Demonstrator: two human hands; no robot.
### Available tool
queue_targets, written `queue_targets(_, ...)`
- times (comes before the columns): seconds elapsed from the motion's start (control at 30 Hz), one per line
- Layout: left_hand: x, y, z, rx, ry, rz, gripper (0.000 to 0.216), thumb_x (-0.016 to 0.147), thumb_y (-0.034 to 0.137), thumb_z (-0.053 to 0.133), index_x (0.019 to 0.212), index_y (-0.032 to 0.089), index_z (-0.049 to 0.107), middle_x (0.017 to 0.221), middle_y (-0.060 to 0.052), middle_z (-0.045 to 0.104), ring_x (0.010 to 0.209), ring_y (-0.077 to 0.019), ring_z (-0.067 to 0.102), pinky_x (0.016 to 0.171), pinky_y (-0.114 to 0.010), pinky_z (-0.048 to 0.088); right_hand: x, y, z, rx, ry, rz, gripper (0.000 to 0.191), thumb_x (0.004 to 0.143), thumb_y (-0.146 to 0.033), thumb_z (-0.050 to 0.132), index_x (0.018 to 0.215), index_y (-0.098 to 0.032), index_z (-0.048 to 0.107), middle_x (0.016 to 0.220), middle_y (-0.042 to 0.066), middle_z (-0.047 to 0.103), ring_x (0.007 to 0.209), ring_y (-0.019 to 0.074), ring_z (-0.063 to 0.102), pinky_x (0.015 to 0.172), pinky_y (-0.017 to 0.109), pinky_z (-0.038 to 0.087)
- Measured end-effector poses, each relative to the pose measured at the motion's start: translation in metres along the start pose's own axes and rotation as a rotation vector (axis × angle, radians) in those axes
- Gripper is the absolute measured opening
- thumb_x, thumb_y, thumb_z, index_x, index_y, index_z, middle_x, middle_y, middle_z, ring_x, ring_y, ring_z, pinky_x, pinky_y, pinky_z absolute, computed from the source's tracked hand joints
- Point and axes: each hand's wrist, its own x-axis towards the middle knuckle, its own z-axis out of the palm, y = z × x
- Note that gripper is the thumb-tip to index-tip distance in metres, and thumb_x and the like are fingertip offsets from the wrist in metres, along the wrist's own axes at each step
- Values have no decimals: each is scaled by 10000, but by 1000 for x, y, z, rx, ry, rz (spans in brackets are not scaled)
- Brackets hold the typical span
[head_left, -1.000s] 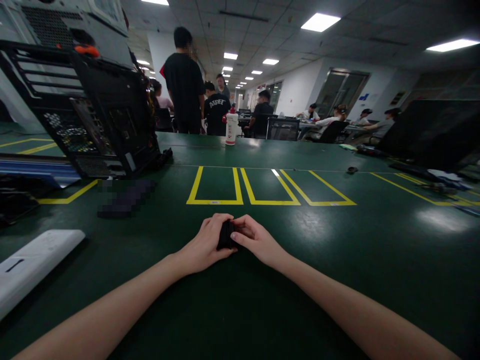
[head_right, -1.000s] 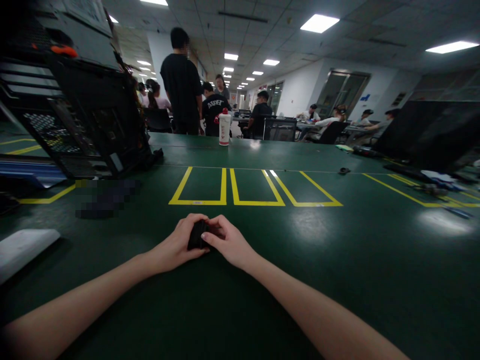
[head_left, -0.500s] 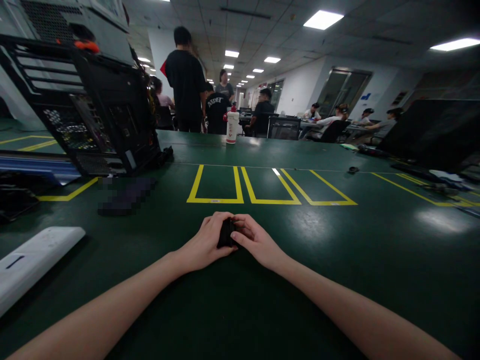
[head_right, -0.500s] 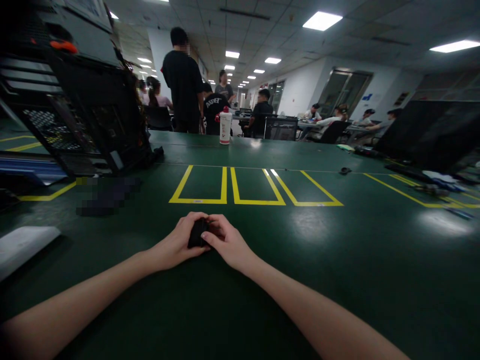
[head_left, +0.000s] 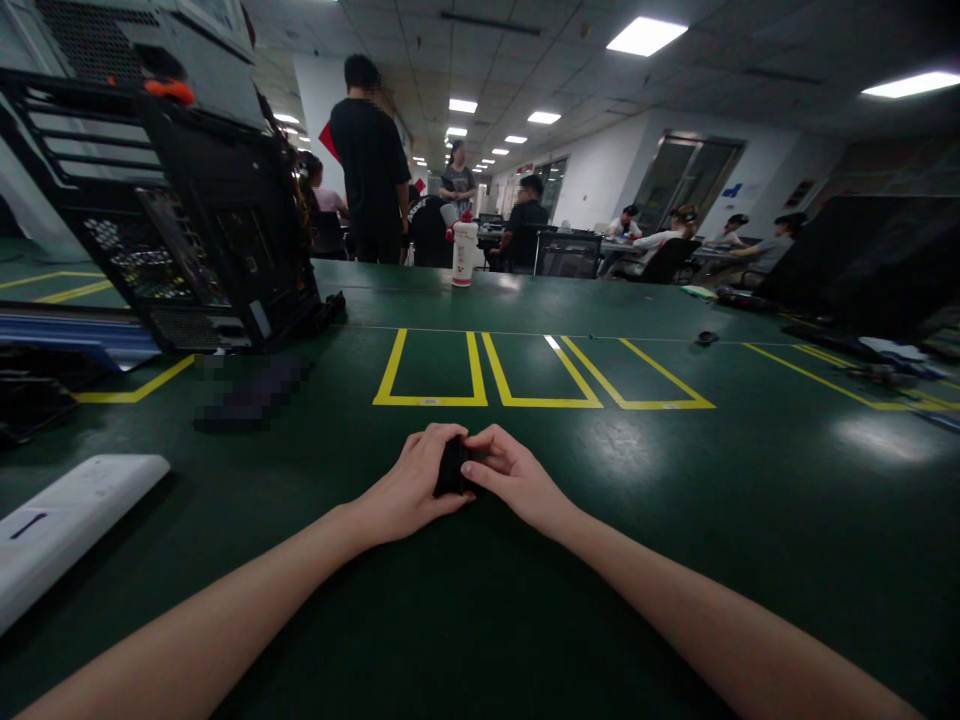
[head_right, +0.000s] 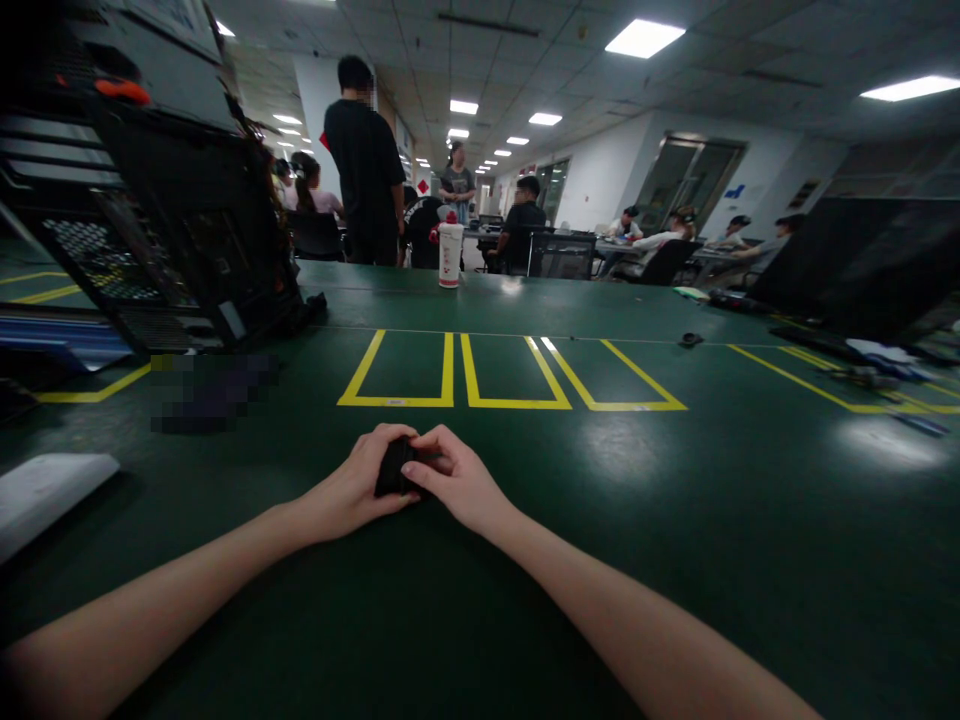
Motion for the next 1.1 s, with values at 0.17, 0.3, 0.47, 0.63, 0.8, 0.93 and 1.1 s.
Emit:
queue_targets(0.17,0,0,1,-2,-10,-23,539,754,254,590,1202,244,291,1183,-79,406,1076,-258,417,884,-452,396,1,3,-1,-62,25,-1,268,781,-247,538,1037,-224,463,1098,30,498,1026,173,514,870,366,449)
queue_targets(0.3,0,-2,2,11,-3,-20,537,751,246,589,1198,240,291,1188,-83,400,1080,-263,410,887,-455,390,1,4,-2,-33,-24,-8,230,786,-254,533,1001,-212,466,1043,25,518,986,166,540,857,368,454)
queue_targets(0.47,0,-2,2,4,-8,-23,532,753,243,589,1196,242,294,1188,-85,398,1079,-268,414,872,-457,402,-2,-1,-2,-1,-73,-20,205,790,-250,530,976,-221,447,1017,12,519,972,158,549,825,346,473)
queue_targets(0.63,0,0,0,-3,-2,-2,538,754,249,590,1201,255,290,1185,-82,406,1086,-275,413,884,-482,387,-1,-2,-1,-49,-25,-29,164,805,-269,503,956,-227,455,958,3,520,884,148,570,740,317,500)
queue_targets(0.8,-1,-1,0,-26,-9,-8,541,760,243,580,1213,267,285,1205,-79,396,1101,-285,407,869,-493,399,-2,0,0,-108,15,-42,262,800,-250,505,1054,-244,438,1069,25,493,981,169,533,825,359,477)
queue_targets(0.93,-1,-2,0,-31,-2,-14,525,760,248,580,1202,268,299,1194,-79,404,1087,-284,420,855,-492,409,-3,0,0,-133,-17,-34,242,812,-275,487,1049,-241,453,1055,28,505,953,173,544,811,369,480)
queue_targets(1.1,-1,-1,0,-18,-4,-15,537,752,247,588,1199,258,291,1185,-79,407,1081,-266,426,866,-461,411,-2,0,0,-105,-28,-41,199,810,-299,492,997,-237,465,1019,15,518,915,163,555,763,337,495)
